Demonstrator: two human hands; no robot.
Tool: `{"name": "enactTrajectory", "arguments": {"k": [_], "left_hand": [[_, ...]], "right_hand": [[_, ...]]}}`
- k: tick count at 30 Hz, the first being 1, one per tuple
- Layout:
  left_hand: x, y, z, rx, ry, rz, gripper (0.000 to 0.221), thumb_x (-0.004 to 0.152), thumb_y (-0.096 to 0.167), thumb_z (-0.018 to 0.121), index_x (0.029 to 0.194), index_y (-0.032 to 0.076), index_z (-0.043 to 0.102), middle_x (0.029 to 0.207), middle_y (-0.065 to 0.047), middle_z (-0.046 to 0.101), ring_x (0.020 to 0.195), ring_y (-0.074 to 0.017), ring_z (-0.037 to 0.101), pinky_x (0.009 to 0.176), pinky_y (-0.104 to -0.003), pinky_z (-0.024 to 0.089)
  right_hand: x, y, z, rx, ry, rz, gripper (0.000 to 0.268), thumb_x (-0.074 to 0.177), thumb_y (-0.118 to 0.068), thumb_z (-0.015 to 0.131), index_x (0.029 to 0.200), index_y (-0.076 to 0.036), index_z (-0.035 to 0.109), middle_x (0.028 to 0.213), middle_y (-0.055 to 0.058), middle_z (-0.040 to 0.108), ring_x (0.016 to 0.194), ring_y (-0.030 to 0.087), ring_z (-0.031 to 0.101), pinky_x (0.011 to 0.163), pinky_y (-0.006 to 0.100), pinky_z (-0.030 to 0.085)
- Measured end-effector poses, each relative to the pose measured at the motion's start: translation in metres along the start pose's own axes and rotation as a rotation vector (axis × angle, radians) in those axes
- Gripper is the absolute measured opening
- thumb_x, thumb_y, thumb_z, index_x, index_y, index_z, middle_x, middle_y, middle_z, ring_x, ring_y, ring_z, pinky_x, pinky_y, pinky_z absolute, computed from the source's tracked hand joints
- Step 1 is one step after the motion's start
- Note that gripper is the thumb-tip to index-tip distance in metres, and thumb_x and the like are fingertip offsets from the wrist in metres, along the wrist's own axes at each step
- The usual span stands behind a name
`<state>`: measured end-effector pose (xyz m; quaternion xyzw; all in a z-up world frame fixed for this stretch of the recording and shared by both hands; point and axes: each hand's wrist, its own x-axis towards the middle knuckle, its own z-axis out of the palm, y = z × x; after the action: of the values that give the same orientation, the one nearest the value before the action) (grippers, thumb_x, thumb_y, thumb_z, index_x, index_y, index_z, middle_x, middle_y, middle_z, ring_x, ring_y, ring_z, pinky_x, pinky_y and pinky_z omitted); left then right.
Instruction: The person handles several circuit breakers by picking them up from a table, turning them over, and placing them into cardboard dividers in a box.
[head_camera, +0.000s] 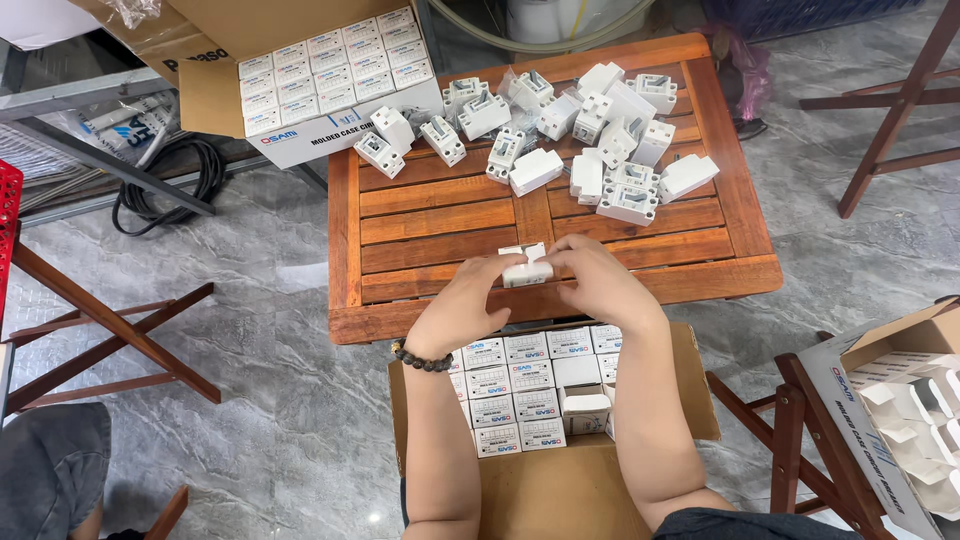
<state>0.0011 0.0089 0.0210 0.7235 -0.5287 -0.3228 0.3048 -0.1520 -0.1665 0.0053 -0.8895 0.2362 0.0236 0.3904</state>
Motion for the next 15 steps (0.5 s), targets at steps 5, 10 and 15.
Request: {"name": "enactTrajectory", "arguments": {"k": [5, 10, 15], "left_hand": [[0.010, -0.011, 0.005, -0.056, 0.085, -0.011, 0.053, 0.097, 0.024, 0.071, 0.147, 0.016, 0.058, 0.135, -0.016, 0.068, 0.136, -0.0399, 0.052, 0.111, -0.055, 0.045], [0.027, -0.015, 0.015, 0.009, 0.332, 0.004, 0.034, 0.106, 0.026, 0.063, 0.137, 0.013, 0.067, 0.116, -0.017, 0.074, 0.112, -0.0335, 0.069, 0.094, -0.045, 0.058], [0.034, -0.022, 0.022, 0.005, 0.409, 0.026, 0.031, 0.105, 0.021, 0.064, 0.135, 0.013, 0.069, 0.120, -0.016, 0.070, 0.108, -0.0327, 0.071, 0.090, -0.043, 0.061]], "right_hand": [[-0.003, -0.009, -0.005, 0.001, 0.017, -0.001, 0.043, 0.082, -0.008, 0.077, 0.125, -0.007, 0.077, 0.127, 0.015, 0.066, 0.128, 0.039, 0.059, 0.102, 0.046, 0.053], [0.014, 0.005, 0.007, 0.132, 0.132, 0.007, 0.025, 0.089, -0.018, 0.077, 0.112, -0.008, 0.080, 0.113, 0.017, 0.071, 0.114, 0.038, 0.068, 0.093, 0.046, 0.059], [0.016, -0.004, 0.001, 0.324, 0.232, 0.086, 0.029, 0.093, -0.014, 0.075, 0.121, -0.005, 0.076, 0.111, 0.017, 0.074, 0.110, 0.030, 0.072, 0.085, 0.039, 0.063]]}}
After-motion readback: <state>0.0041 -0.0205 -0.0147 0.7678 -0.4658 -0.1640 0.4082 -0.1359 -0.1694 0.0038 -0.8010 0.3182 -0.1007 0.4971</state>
